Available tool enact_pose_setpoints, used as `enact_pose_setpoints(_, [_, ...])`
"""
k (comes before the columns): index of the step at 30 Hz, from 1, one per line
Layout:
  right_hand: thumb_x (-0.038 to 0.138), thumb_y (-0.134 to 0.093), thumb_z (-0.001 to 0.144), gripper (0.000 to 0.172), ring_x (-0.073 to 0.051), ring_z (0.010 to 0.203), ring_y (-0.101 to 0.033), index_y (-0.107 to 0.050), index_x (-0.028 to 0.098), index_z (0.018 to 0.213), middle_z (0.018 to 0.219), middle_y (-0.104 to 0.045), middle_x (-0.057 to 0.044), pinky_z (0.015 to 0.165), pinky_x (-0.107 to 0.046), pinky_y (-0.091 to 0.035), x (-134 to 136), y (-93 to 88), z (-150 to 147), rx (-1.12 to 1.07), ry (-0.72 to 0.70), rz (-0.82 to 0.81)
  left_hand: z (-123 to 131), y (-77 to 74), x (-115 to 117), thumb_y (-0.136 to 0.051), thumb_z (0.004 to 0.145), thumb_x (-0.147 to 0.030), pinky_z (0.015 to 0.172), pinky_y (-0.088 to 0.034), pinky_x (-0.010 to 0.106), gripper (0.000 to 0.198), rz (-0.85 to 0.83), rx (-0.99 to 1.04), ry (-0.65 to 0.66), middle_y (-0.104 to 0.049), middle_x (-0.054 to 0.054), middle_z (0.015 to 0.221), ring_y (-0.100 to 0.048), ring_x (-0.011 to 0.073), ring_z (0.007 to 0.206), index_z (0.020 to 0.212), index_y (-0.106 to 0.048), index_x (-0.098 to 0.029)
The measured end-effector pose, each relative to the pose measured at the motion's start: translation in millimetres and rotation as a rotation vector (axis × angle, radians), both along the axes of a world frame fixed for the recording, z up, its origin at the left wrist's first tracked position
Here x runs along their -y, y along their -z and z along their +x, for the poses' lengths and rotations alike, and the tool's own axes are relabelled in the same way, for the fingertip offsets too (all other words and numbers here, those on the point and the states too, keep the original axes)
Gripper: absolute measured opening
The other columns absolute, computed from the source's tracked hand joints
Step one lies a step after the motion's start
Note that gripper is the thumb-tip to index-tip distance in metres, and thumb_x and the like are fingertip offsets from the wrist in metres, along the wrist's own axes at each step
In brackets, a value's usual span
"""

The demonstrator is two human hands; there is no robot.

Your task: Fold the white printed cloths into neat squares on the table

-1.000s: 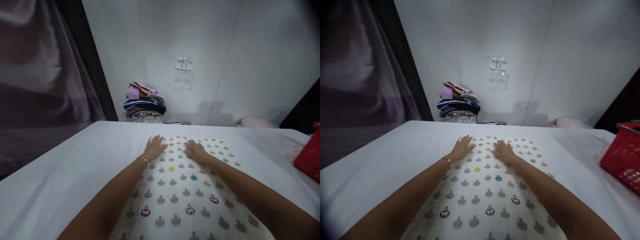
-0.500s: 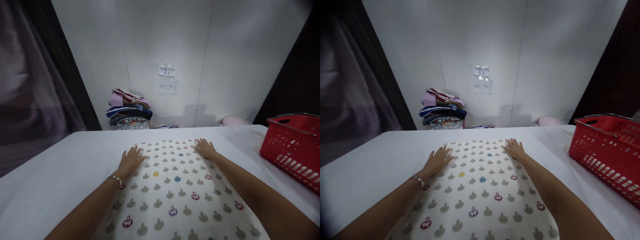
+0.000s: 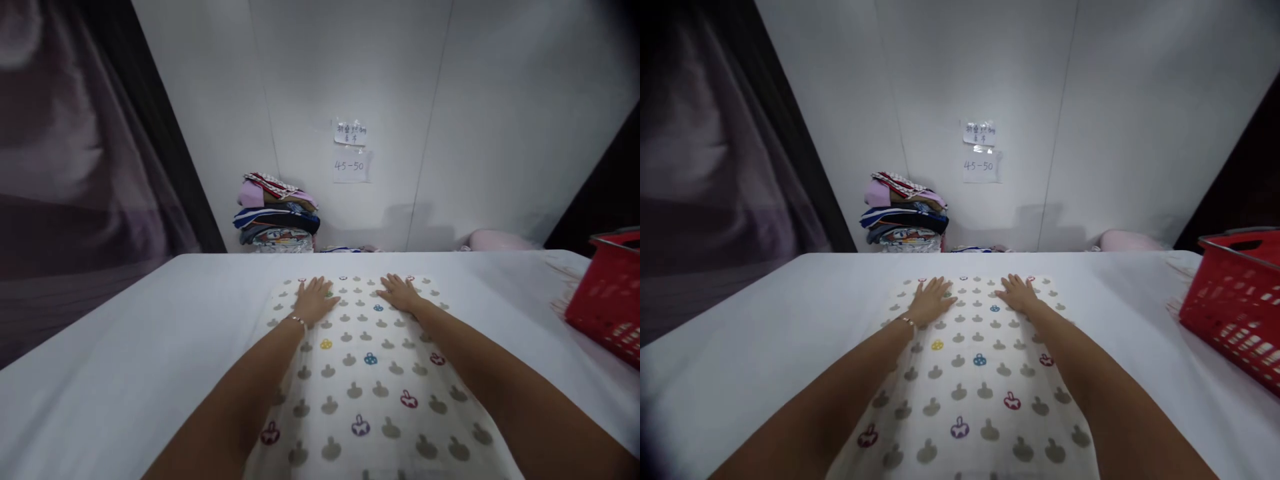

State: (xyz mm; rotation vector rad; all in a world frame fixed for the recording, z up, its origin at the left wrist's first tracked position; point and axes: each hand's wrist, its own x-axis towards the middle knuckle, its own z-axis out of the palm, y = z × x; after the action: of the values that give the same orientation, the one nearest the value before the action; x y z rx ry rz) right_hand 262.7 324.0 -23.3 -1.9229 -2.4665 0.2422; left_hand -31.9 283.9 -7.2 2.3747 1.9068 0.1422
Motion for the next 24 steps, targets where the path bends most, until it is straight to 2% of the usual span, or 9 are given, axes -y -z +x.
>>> enact_pose_setpoints(3, [0.059, -0.022, 0.089, 0.064, -0.027, 0.140, -0.011, -0.028, 0.024, 0.143, 0.153, -0.016, -0.009, 0.108, -0.054, -0.014, -6.2, 1.4, -9.8, 0.009, 0.041, -0.020, 3.8, 6.5, -12.6, -0.022, 0.084, -0.066, 0.110, -0.009, 0.056, 0.069, -0.077, 0.021, -0.078, -0.016, 0.003, 0.153, -0.010, 0.0268, 0.140, 0.142, -0.029, -0.028])
enact_pose_setpoints(6, [0.061, -0.022, 0.088, 0.067, -0.028, 0.140, -0.007, -0.028, 0.023, 0.143, 0.154, -0.013, -0.010, 0.108, -0.055, -0.012, -5.4, -0.7, -21.7, 0.005, 0.050, 0.010, 1.2, 7.4, -15.7, -0.020, 0.083, -0.069, 0.110, -0.010, 0.056, 0.073, -0.114, 0.037, -0.090, -0.015, 0.003, 0.153, -0.009, 0.0265, 0.140, 0.142, -0.029, -0.028])
enact_pose_setpoints(9, [0.064, -0.018, 0.087, 0.072, -0.026, 0.141, -0.002, -0.023, 0.023, 0.145, 0.155, -0.008, -0.008, 0.110, -0.051, -0.009, -1.0, -0.9, -45.4, -0.023, -0.054, 0.043, 1.4, 8.6, -15.0, -0.019, 0.083, -0.069, 0.111, -0.008, 0.054, 0.074, -0.052, 0.041, -0.093, -0.015, 0.004, 0.153, -0.008, 0.0258, 0.140, 0.141, -0.029, -0.027])
enact_pose_setpoints(12, [0.064, -0.017, 0.088, 0.072, -0.024, 0.141, -0.003, -0.019, 0.022, 0.146, 0.154, -0.008, -0.007, 0.110, -0.050, -0.008, -0.6, -0.6, -70.6, -0.025, -0.119, -0.015, 2.2, 11.2, -17.6, -0.018, 0.083, -0.068, 0.112, -0.005, 0.052, 0.073, -0.044, 0.026, -0.091, -0.014, 0.002, 0.153, -0.007, 0.0241, 0.141, 0.143, -0.026, -0.027])
enact_pose_setpoints(16, [0.063, -0.017, 0.089, 0.071, -0.025, 0.141, -0.004, -0.020, 0.021, 0.146, 0.154, -0.008, -0.008, 0.110, -0.050, -0.009, 3.8, -10.2, -80.6, -0.003, -0.081, -0.063, -0.3, -0.4, -18.3, -0.019, 0.083, -0.068, 0.111, -0.009, 0.053, 0.074, -0.170, 0.053, -0.118, -0.010, 0.004, 0.154, -0.006, 0.0240, 0.141, 0.143, -0.026, -0.024])
enact_pose_setpoints(19, [0.062, -0.014, 0.089, 0.071, -0.025, 0.141, -0.002, -0.020, 0.020, 0.146, 0.154, -0.006, -0.007, 0.111, -0.049, -0.009, 33.9, -16.7, -57.8, -0.020, -0.104, -0.029, -13.2, -15.4, 7.9, -0.019, 0.085, -0.066, 0.111, -0.009, 0.052, 0.073, -0.128, 0.085, -0.070, -0.008, 0.005, 0.154, -0.005, 0.0235, 0.141, 0.143, -0.026, -0.023])
enact_pose_setpoints(21, [0.063, -0.014, 0.089, 0.071, -0.025, 0.141, -0.001, -0.018, 0.022, 0.147, 0.154, -0.005, -0.006, 0.112, -0.048, -0.009, 69.5, -13.6, -29.0, -0.036, -0.135, -0.023, -30.4, -18.6, 43.7, -0.022, 0.086, -0.065, 0.111, -0.008, 0.052, 0.070, -0.094, 0.073, 0.007, -0.010, 0.006, 0.153, -0.006, 0.0240, 0.141, 0.143, -0.027, -0.023])
enact_pose_setpoints(24, [0.065, -0.016, 0.088, 0.069, -0.026, 0.140, -0.004, -0.017, 0.029, 0.147, 0.154, -0.006, -0.001, 0.113, -0.048, -0.011, 128.6, 0.1, 17.8, -0.045, -0.130, 0.005, -61.9, -10.8, 107.2, -0.028, 0.087, -0.063, 0.111, -0.009, 0.052, 0.067, -0.082, 0.049, 0.080, -0.013, 0.007, 0.152, -0.010, 0.0267, 0.140, 0.142, -0.030, -0.025])
